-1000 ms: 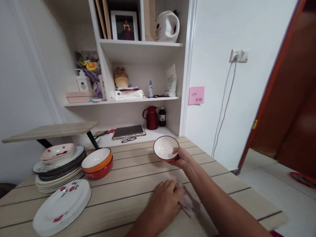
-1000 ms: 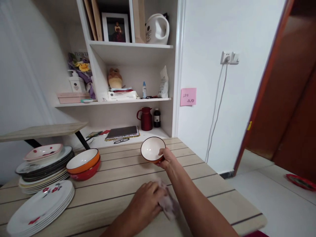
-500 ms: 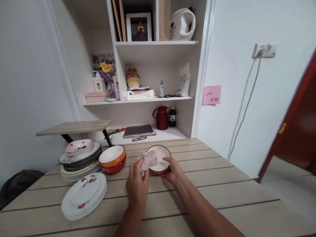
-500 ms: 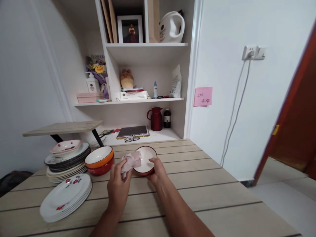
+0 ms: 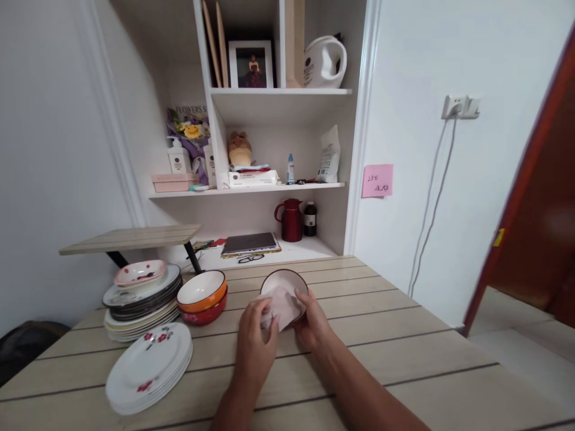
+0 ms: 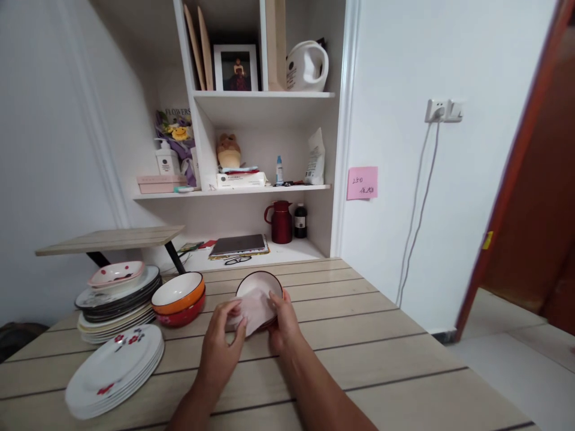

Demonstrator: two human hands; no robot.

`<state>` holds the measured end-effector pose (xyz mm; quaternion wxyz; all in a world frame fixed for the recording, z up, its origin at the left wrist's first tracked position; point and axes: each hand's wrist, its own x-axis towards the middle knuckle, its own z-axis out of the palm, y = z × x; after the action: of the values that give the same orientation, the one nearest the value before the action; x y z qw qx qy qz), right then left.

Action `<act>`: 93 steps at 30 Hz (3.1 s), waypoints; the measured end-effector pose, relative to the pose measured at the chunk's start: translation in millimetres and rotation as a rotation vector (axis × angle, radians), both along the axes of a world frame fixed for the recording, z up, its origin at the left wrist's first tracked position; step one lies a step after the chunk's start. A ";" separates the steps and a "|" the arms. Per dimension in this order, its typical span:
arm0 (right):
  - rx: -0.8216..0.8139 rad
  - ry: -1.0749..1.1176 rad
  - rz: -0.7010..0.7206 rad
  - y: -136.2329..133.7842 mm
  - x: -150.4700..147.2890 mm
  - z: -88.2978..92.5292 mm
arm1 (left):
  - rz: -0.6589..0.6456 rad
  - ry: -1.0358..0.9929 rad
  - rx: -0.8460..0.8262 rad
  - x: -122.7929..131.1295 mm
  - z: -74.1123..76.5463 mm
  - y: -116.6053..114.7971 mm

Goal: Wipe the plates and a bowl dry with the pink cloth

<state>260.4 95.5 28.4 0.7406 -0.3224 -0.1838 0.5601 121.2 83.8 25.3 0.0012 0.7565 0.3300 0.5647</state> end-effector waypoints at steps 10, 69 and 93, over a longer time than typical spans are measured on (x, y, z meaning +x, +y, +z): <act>0.073 -0.038 -0.042 -4.0 -5.9 2.8 | 0.311 0.132 0.191 -0.1 -2.3 -2.0; 0.171 -0.209 0.210 -13.0 -11.3 6.8 | 0.087 0.604 0.084 21.3 -21.4 -7.5; 0.186 -0.136 0.282 -18.1 -13.4 2.7 | 0.284 0.555 0.150 25.0 -29.5 -3.9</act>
<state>247.0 77.4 31.2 0.6673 -0.2608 -0.3276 0.6159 146.1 79.9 -4.3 -0.2232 0.8259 0.3776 0.3542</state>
